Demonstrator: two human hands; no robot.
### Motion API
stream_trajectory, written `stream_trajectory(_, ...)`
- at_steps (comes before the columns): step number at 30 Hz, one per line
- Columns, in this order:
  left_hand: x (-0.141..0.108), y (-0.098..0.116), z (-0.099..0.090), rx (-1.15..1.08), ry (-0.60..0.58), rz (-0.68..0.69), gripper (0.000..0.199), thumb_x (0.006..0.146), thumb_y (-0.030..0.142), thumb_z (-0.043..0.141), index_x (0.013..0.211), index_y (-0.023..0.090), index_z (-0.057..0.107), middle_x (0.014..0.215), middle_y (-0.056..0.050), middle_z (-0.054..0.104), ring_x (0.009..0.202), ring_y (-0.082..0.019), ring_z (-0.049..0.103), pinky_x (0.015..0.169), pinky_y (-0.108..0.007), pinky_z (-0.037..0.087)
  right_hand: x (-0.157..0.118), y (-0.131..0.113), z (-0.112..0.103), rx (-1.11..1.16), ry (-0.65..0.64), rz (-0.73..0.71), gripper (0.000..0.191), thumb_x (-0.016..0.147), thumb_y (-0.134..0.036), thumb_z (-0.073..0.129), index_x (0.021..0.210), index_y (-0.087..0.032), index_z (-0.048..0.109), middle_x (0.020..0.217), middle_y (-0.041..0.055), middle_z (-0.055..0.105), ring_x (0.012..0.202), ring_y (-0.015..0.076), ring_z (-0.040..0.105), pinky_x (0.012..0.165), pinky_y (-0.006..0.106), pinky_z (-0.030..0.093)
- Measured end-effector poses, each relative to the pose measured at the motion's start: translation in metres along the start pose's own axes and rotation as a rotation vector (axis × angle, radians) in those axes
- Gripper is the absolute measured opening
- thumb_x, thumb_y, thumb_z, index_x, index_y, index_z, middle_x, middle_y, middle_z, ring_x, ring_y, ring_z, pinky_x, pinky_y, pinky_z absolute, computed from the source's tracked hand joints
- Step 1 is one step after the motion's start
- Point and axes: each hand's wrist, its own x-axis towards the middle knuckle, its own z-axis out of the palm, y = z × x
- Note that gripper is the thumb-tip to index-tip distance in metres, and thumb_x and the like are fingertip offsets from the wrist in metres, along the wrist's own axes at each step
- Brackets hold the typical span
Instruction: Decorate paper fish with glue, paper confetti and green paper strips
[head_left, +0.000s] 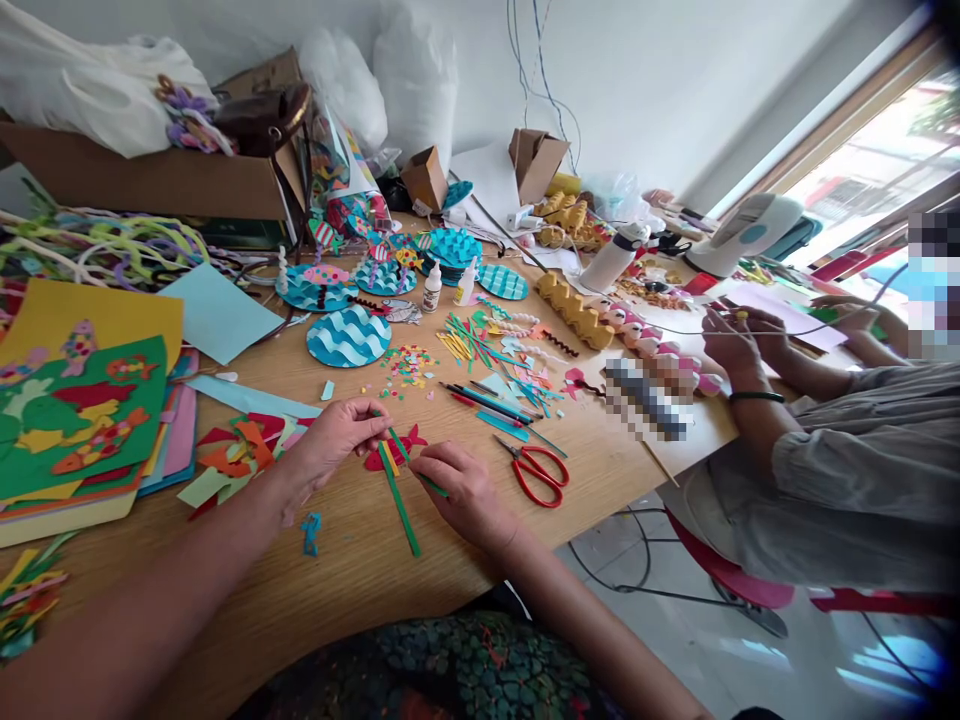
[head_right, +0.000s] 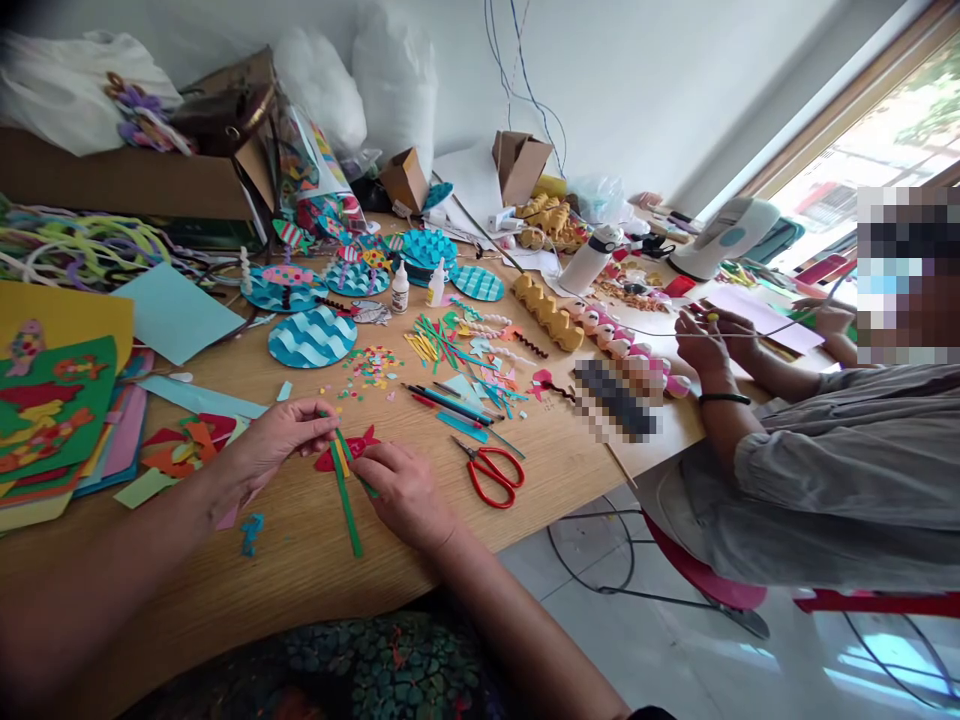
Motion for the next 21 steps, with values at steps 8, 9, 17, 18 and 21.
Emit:
stream_trajectory(8, 0.013, -0.005, -0.011, 0.367, -0.055, 0.09, 0.028, 0.073, 0.042, 0.049, 0.064, 0.016, 0.058, 0.06, -0.001, 0.062, 0.048, -0.011, 0.051, 0.045, -0.022, 0.038, -0.006, 0.006, 0.01, -0.055, -0.096, 0.005, 0.022, 0.083, -0.012, 0.044, 0.095, -0.019, 0.062, 0.088, 0.0062, 0.064, 0.079, 0.0147, 0.057, 0.07, 0.025, 0.042)
stream_trajectory(9, 0.015, -0.007, -0.012, 0.393, -0.048, 0.103, 0.027, 0.072, 0.041, 0.05, 0.065, 0.017, 0.059, 0.061, -0.001, 0.062, 0.05, -0.012, 0.051, 0.046, -0.022, 0.038, -0.007, 0.007, 0.012, -0.051, -0.119, 0.011, 0.023, 0.083, -0.012, 0.045, 0.096, -0.019, 0.061, 0.089, 0.0063, 0.064, 0.08, 0.0147, 0.057, 0.071, 0.025, 0.041)
stream_trajectory(17, 0.021, -0.013, -0.011, 0.644, 0.042, 0.272, 0.012, 0.065, 0.029, 0.058, 0.061, 0.019, 0.059, 0.063, 0.001, 0.058, 0.062, -0.015, 0.05, 0.059, -0.025, 0.036, -0.007, 0.006, 0.02, -0.085, -0.238, 0.034, 0.018, 0.08, -0.011, 0.048, 0.091, -0.018, 0.061, 0.089, 0.0057, 0.064, 0.08, 0.0149, 0.057, 0.072, 0.024, 0.041)
stream_trajectory(18, 0.022, -0.013, -0.011, 0.665, 0.041, 0.287, 0.011, 0.065, 0.028, 0.058, 0.061, 0.019, 0.059, 0.064, 0.001, 0.057, 0.063, -0.015, 0.05, 0.06, -0.025, 0.036, -0.008, 0.006, 0.02, -0.087, -0.24, 0.034, 0.018, 0.08, -0.011, 0.048, 0.09, -0.018, 0.061, 0.089, 0.0056, 0.064, 0.08, 0.015, 0.057, 0.072, 0.024, 0.041)
stream_trajectory(21, 0.022, -0.013, -0.011, 0.72, 0.022, 0.323, 0.011, 0.067, 0.027, 0.055, 0.061, 0.019, 0.058, 0.067, 0.001, 0.058, 0.066, -0.015, 0.051, 0.063, -0.025, 0.036, -0.009, 0.005, 0.02, -0.082, -0.248, 0.034, 0.018, 0.081, -0.012, 0.048, 0.09, -0.019, 0.061, 0.089, 0.0055, 0.063, 0.08, 0.0151, 0.055, 0.072, 0.025, 0.04)
